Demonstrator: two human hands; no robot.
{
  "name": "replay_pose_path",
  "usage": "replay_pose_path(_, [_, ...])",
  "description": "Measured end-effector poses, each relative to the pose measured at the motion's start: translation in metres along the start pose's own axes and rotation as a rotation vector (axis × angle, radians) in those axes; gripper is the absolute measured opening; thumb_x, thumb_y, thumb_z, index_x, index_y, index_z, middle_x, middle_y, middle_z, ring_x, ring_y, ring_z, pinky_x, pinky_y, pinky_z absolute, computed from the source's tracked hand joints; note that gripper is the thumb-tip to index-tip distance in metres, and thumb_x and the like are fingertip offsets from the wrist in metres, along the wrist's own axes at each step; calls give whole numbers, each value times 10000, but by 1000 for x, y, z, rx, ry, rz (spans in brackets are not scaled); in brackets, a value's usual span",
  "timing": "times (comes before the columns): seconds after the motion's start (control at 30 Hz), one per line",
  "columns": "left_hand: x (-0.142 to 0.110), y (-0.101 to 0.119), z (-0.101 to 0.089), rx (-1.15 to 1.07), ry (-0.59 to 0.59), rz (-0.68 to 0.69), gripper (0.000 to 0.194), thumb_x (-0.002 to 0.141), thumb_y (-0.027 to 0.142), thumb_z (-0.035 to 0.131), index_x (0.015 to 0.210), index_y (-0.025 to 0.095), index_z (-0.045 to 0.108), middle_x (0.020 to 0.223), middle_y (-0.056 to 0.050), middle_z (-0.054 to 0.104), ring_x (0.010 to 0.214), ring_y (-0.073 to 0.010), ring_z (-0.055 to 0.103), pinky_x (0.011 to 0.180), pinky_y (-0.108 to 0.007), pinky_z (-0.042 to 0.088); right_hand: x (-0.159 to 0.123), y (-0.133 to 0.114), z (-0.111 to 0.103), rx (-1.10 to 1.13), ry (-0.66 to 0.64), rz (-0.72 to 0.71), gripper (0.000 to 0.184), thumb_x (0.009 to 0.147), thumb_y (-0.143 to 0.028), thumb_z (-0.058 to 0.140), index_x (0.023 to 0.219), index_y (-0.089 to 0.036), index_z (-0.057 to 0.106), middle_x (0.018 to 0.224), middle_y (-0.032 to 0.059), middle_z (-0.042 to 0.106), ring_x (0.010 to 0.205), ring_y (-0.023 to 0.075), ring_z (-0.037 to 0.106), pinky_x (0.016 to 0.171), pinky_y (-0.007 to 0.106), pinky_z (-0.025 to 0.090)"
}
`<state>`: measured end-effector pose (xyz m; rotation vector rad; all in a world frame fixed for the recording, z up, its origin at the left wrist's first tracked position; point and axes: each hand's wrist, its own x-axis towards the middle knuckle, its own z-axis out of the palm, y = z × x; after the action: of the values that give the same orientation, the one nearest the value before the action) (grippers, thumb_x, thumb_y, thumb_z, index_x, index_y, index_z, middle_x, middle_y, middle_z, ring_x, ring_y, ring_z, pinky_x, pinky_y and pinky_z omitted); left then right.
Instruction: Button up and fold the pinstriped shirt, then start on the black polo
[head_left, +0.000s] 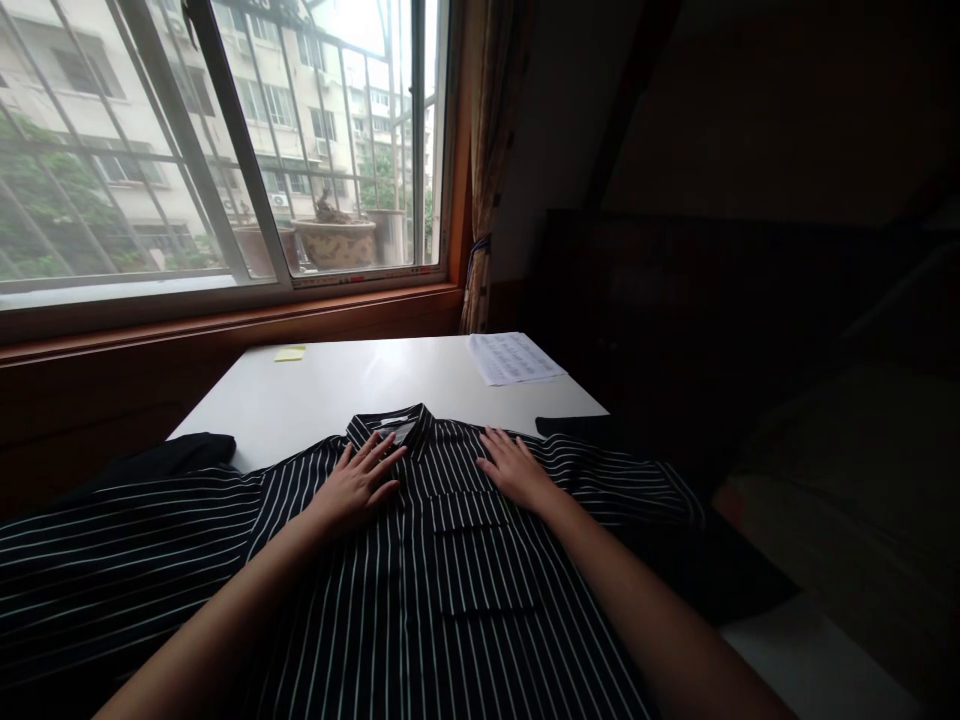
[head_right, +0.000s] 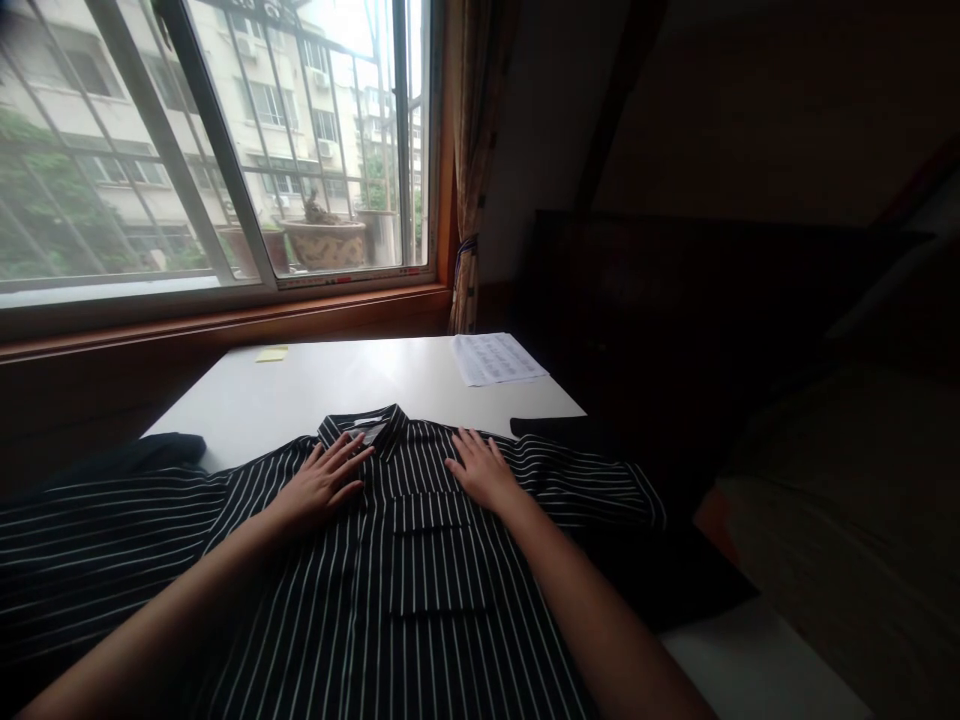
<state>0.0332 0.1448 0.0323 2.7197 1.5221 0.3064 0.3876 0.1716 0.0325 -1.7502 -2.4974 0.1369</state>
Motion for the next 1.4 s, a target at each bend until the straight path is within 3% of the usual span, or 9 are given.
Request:
replay_pose_path(0.17, [-29, -48, -9, 39, -75, -270, 574, 1020, 566, 250, 1559, 380, 186, 1649, 26, 122, 1529, -290, 91, 1195, -605, 142, -6, 30, 0, -21, 5, 64, 664, 1015, -556, 186, 1573, -203, 255, 1657, 41, 156, 1526, 221, 129, 1222, 459, 115])
replay_pose_path(0.37, [-40, -77, -11, 68, -111, -394, 594, 1008, 566, 278, 1560, 359, 206, 1653, -7, 106, 1527, -316, 95, 1180, -629, 123, -2, 32, 1, -39, 16, 93, 645, 1009, -534, 233, 1560, -206, 296, 1654, 43, 174, 1519, 237, 161, 1216, 468, 130])
replay_pose_path(0.57, [-27, -58, -24, 67, -15, -380, 606, 983, 537, 380, 1540, 307, 317, 1638, -71, 217, 1506, -392, 135, 1144, -707, 123, 11, -3, -11, -34, 76, 44, 621, 1013, -455, 271, 1520, -109, 369, 1637, 113, 225, 1512, 275, 170, 1215, 492, 96])
replay_pose_path(0.67, [-21, -31, -24, 45, 50, -259, 479, 991, 445, 401, 1422, 278, 527, 1485, -73, 498, 1418, -309, 372, 1204, -538, 214, 20, -40, -9, -11, 79, -53, 622, 1014, -480, 282, 1528, -139, 361, 1642, 77, 224, 1518, 226, 153, 1226, 432, 87])
replay_pose_path(0.73, [-17, -17, -19, 27, 38, -227, 440, 995, 441, 393, 1353, 285, 596, 1408, -56, 576, 1358, -265, 455, 1180, -439, 311, 26, -66, -2, 9, 63, -106, 641, 1006, -530, 292, 1523, -160, 375, 1639, 62, 235, 1517, 213, 161, 1227, 413, 101])
replay_pose_path(0.9, [-11, -16, -2, 19, -8, -286, 524, 987, 522, 391, 1440, 279, 495, 1583, -56, 364, 1483, -299, 268, 1209, -547, 175, 39, -101, 14, 47, 40, -120, 708, 999, -587, 255, 1534, -132, 351, 1632, 94, 248, 1515, 238, 174, 1222, 434, 125])
replay_pose_path(1.1, [-7, -55, -2, 4, -78, -383, 623, 990, 610, 284, 1531, 304, 331, 1650, -38, 147, 1527, -292, 115, 1195, -591, 109, 45, -86, 16, 56, 43, -63, 715, 1001, -589, 234, 1557, -142, 297, 1642, 92, 213, 1524, 234, 134, 1228, 439, 64])
replay_pose_path(1.27, [-9, -75, -4, 15, -80, -457, 655, 989, 615, 252, 1565, 305, 222, 1649, -63, 143, 1526, -310, 112, 1177, -630, 120, 44, -76, 15, 52, 39, -44, 709, 999, -595, 221, 1565, -171, 279, 1652, 62, 178, 1525, 218, 124, 1228, 431, 57])
replay_pose_path(1.4, [-15, -77, -4, 36, -39, -460, 624, 999, 571, 271, 1555, 287, 267, 1643, -75, 192, 1518, -323, 147, 1167, -639, 156, 43, -75, 15, 53, 36, -34, 704, 997, -590, 232, 1564, -176, 283, 1650, 57, 190, 1524, 220, 131, 1227, 435, 67])
